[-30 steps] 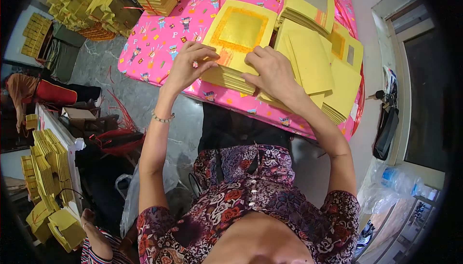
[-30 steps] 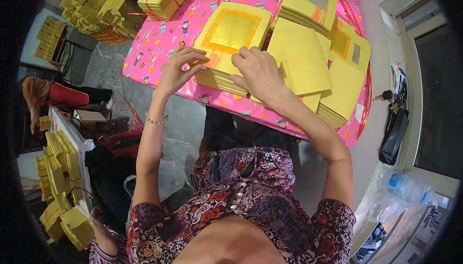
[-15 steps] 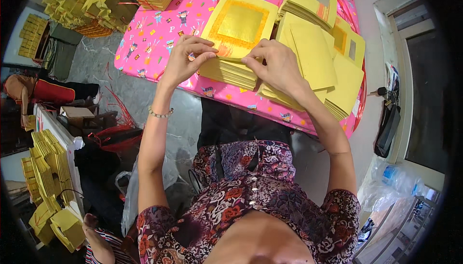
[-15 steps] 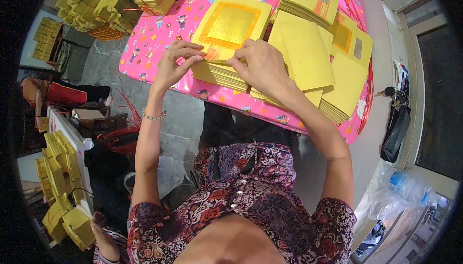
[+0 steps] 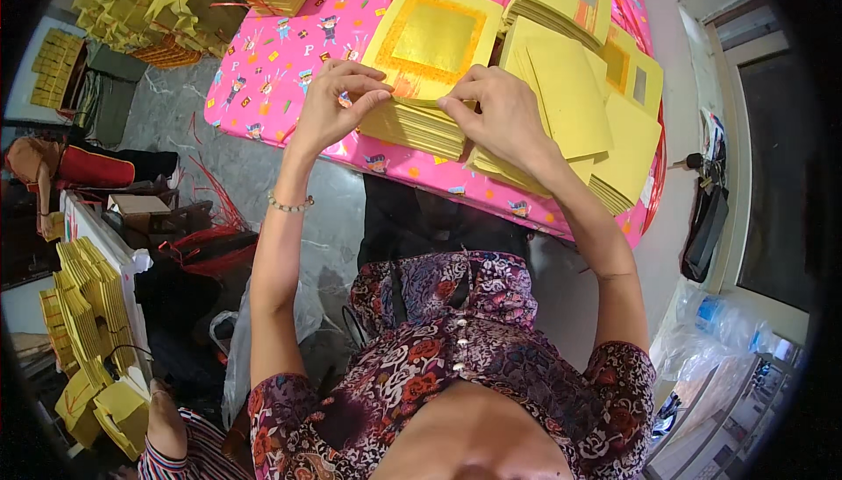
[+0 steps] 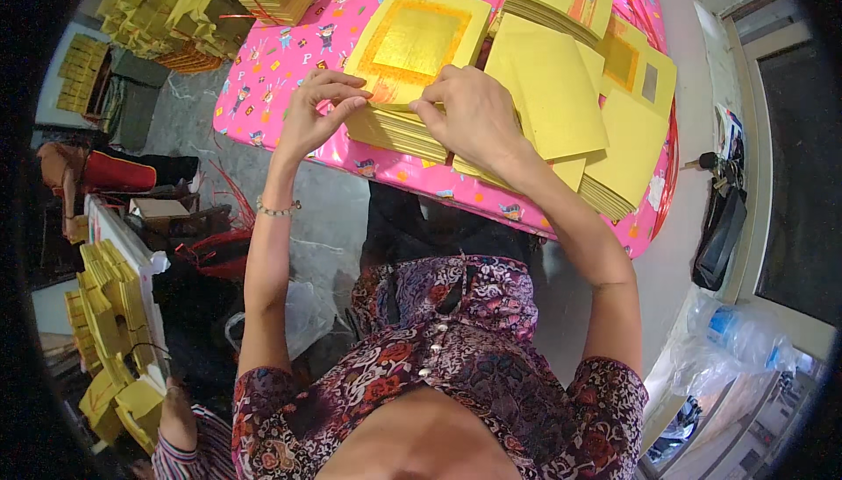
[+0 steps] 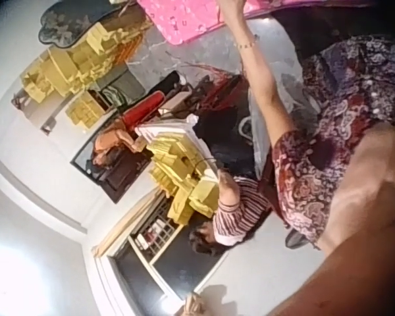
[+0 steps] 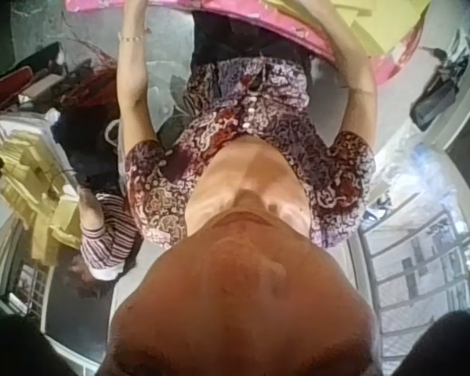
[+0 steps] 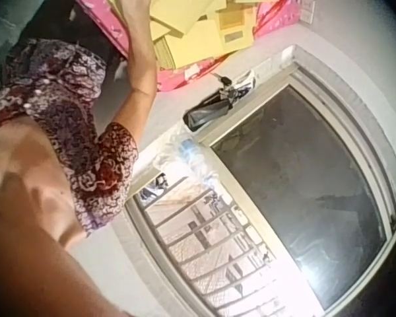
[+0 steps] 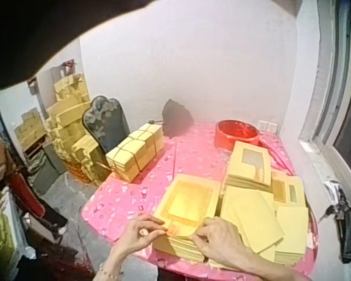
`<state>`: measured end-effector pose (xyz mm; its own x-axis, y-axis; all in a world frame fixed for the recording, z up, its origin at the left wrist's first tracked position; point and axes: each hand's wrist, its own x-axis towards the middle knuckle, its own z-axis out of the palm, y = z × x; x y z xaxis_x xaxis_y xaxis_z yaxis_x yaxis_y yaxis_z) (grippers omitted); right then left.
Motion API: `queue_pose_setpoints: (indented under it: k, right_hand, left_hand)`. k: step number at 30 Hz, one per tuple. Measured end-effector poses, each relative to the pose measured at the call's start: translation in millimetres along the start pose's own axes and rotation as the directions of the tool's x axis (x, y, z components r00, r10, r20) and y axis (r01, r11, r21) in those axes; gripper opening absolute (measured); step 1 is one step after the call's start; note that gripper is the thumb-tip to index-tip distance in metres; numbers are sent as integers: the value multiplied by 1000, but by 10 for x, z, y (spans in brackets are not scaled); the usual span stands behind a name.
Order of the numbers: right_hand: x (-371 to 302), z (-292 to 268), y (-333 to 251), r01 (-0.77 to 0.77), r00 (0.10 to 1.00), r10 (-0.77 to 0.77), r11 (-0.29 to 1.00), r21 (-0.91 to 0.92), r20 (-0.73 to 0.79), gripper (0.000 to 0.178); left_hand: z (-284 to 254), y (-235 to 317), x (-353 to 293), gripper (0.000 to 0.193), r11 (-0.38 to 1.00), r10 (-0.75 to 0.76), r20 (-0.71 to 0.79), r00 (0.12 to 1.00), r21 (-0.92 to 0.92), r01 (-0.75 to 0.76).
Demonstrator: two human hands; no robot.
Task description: Folding and stacking sheets of yellow paper with foil centers.
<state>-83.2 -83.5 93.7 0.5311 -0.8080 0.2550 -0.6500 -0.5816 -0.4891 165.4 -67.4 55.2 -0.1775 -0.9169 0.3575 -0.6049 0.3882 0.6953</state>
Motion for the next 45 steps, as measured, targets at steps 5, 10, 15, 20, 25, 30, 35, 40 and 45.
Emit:
queue_pose_setpoints:
  k: [5, 10, 15, 20, 25, 30, 35, 40, 45]
  right_hand:
    - [-19, 21, -1, -2, 1000, 1, 1000, -9, -16, 22]
    - [-12, 25, 11, -17, 1000, 16, 999, -29, -14, 22]
    - [11, 25, 12, -10, 1000, 9, 999, -34, -23, 23]
    - [2, 1, -27, -18, 1000, 16, 998, -66, -22, 22]
    - [11, -34, -92, 118, 966, -138, 987, -105, -217, 23]
    - [63, -122, -153, 149, 948, -150, 989, -25, -279, 32]
    - [60, -104, -35, 28, 907, 90, 962, 273, -410, 96]
    - [131, -43, 74, -40, 954, 227, 747, 663, -197, 107]
    - [175, 45, 164, 22, 997, 50, 600, 799, -65, 115]
  left_hand:
    - [7, -15, -16, 15, 1000, 4, -7, 1000, -11, -4]
    - [13, -10, -9, 15, 1000, 0, -11, 1000, -2, 0]
    - [4, -33, 9, 14, 1000, -1, -16, 1000, -3, 1]
    - [-48, 163, 58, 22, 960, 184, 40, 982, 209, -189]
    - [90, 390, 160, 31, 872, 298, 32, 954, 397, -285]
    - [189, 259, 250, 33, 859, 395, -71, 916, 383, -340]
    - [109, 381, 158, 28, 983, 184, -319, 930, 85, -166]
    - [-7, 393, 35, 19, 765, -39, -274, 961, -627, -148]
    - [12, 454, 18, 21, 661, -67, -138, 988, -748, -60]
